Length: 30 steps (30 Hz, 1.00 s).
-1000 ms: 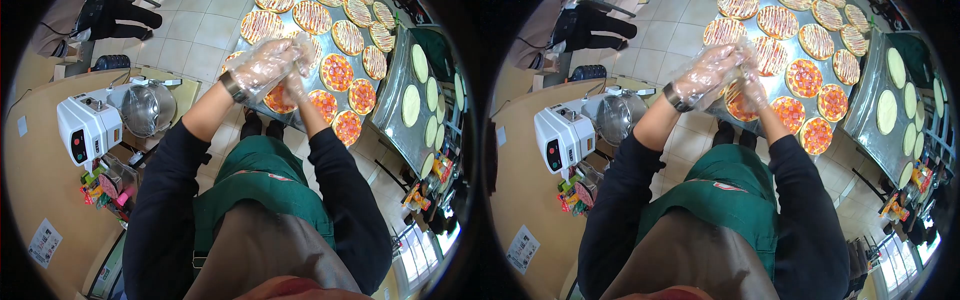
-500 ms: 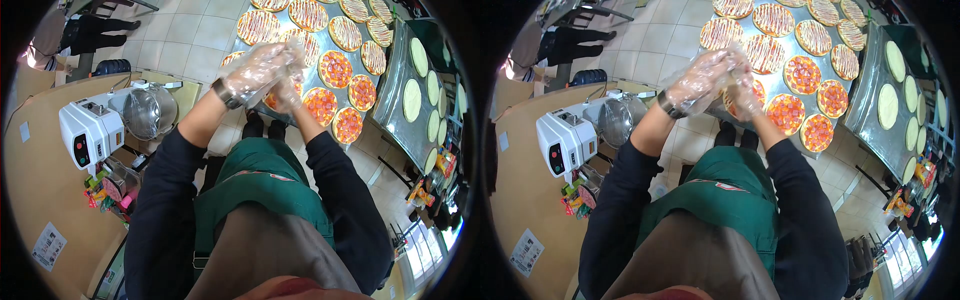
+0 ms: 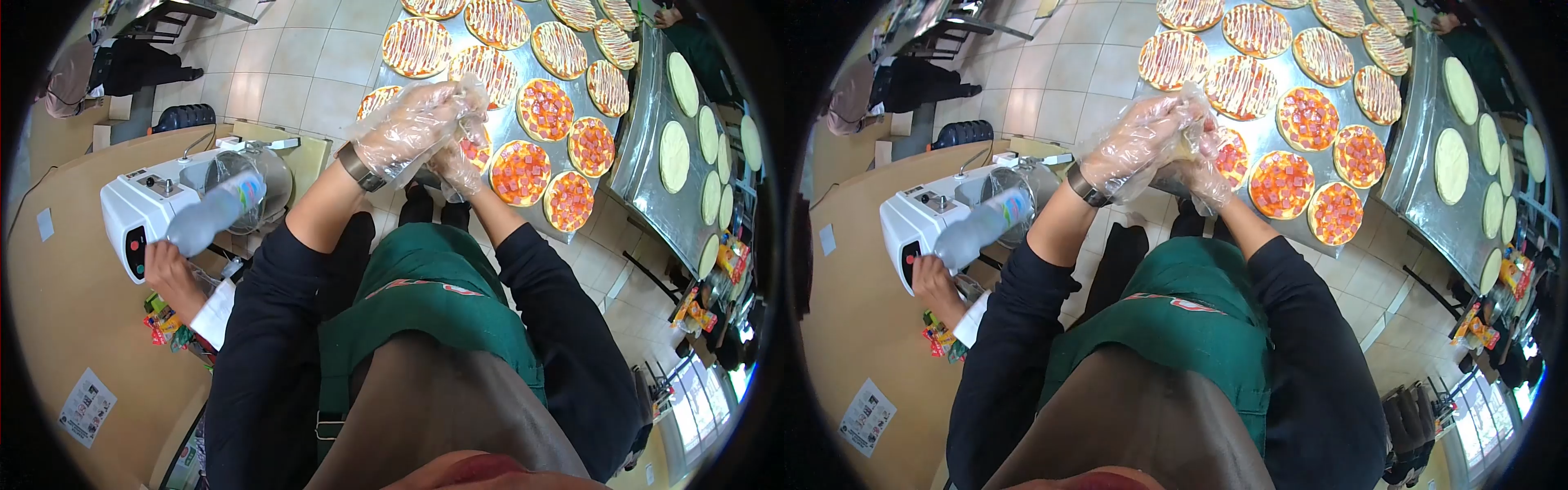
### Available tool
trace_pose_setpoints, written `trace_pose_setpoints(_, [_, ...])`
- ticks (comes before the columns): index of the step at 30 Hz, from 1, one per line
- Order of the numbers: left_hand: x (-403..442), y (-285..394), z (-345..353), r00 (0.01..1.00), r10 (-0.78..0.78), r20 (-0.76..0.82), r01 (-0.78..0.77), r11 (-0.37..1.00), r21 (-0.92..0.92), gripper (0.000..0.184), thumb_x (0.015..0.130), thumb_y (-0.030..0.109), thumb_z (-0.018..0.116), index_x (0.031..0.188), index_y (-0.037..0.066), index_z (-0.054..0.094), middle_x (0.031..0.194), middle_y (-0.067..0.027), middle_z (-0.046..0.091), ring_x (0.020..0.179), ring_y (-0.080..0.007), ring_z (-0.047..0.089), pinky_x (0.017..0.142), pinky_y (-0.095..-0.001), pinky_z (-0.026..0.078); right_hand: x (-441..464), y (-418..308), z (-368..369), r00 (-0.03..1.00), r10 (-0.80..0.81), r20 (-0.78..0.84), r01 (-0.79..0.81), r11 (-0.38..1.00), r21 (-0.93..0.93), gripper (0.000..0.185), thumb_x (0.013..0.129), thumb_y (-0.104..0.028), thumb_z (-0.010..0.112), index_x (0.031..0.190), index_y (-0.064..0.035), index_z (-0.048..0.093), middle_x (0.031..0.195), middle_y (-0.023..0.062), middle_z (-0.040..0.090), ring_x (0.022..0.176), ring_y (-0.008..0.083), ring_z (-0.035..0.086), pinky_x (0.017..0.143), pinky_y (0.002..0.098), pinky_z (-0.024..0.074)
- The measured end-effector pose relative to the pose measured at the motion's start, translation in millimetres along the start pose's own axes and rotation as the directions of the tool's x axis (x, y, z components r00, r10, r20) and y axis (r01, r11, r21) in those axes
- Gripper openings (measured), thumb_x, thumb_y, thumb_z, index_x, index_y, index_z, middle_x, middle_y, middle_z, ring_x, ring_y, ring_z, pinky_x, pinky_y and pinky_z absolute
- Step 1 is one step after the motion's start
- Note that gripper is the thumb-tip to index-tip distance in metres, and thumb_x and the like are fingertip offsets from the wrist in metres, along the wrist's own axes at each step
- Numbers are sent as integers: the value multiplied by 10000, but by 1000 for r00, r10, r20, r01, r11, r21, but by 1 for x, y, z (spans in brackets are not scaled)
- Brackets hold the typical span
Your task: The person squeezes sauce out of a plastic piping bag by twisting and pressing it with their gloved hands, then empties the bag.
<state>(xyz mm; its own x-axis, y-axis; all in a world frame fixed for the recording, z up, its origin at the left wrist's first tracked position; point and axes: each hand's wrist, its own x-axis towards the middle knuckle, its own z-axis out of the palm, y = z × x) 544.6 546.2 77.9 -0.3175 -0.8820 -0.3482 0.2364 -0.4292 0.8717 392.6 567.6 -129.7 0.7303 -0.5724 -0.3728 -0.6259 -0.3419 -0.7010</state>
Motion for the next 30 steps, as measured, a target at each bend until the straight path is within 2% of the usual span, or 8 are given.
trace_pose_setpoints(4, [18, -1, 9, 986, 163, 26, -165, 977, 137, 214, 934, 204, 513, 998, 12, 584, 910, -50, 619, 835, -127, 575, 782, -276, 457, 11, 15, -28, 915, 238, -326, 143, 564, 814, 533, 861, -207, 558, 1335, -67, 358, 1332, 189, 411, 1174, 329, 449, 989, 380, 369])
trace_pose_setpoints(5, [24, 9, 9, 984, 173, 37, -170, 869, 465, 206, 933, 192, 511, 971, 7, 592, 901, -54, 624, 825, -121, 563, 782, -274, 450, 8, 2, -50, 908, 295, -297, 150, 434, 888, 580, 849, -217, 581, 1352, -69, 333, 1323, 199, 431, 1144, 345, 489, 972, 387, 390])
trace_pose_setpoints(9, [28, 12, 23, 963, 248, 102, -265, 934, 238, 209, 931, 180, 509, 956, -6, 600, 887, -57, 618, 825, -119, 561, 786, -270, 450, 3, 16, -45, 920, 316, -232, 60, 472, 879, 516, 840, -201, 593, 1306, -75, 410, 1272, 193, 478, 1143, 304, 494, 965, 350, 394])
trace_pose_setpoints(13, [5, 13, 17, 998, 42, 53, -41, 999, -26, 204, 943, 177, 494, 979, 1, 588, 910, -52, 609, 852, -126, 564, 806, -270, 454, -9, 20, 9, 924, 198, -327, 19, 830, 557, 349, 832, -155, 591, 1167, -74, 536, 1104, 157, 573, 1064, 227, 536, 904, 293, 434])
trace_pose_setpoints(22, [26, 16, 28, 980, 195, 45, -197, 903, 383, 212, 948, 194, 480, 973, 11, 584, 840, -47, 602, 840, -125, 564, 802, -282, 448, -19, -16, -85, 912, 248, -326, 170, 495, 852, 409, 875, -240, 567, 1216, -27, 487, 1166, 76, 538, 1050, 145, 502, 894, 297, 421])
trace_pose_setpoints(25, [14, 7, 25, 983, 150, 105, -157, 986, 58, 213, 953, 174, 463, 964, -7, 574, 832, -54, 604, 800, -123, 578, 785, -284, 455, -3, 44, 9, 971, -22, -238, 75, 974, 215, 456, 874, -189, 498, 1299, -46, 412, 1288, 115, 450, 1212, 224, 374, 1024, 350, 297])
trace_pose_setpoints(27, [14, -9, 21, 990, 123, 75, -128, 989, 75, 215, 952, 175, 465, 957, -10, 575, 832, -54, 606, 797, -128, 580, 782, -285, 456, 3, 62, 42, 991, -132, 24, 132, 930, -342, 499, 874, -156, 452, 1354, -59, 362, 1369, 142, 392, 1320, 278, 289, 1111, 386, 214])
trace_pose_setpoints(30, [24, -4, 23, 989, 132, 71, -142, 977, 161, 223, 950, 180, 472, 945, -15, 580, 836, -53, 610, 795, -138, 586, 777, -288, 457, -5, 57, -1, 872, -50, -487, 172, 963, 209, 457, 889, -220, 524, 1304, -69, 406, 1234, 85, 495, 1137, 189, 479, 1007, 331, 367])
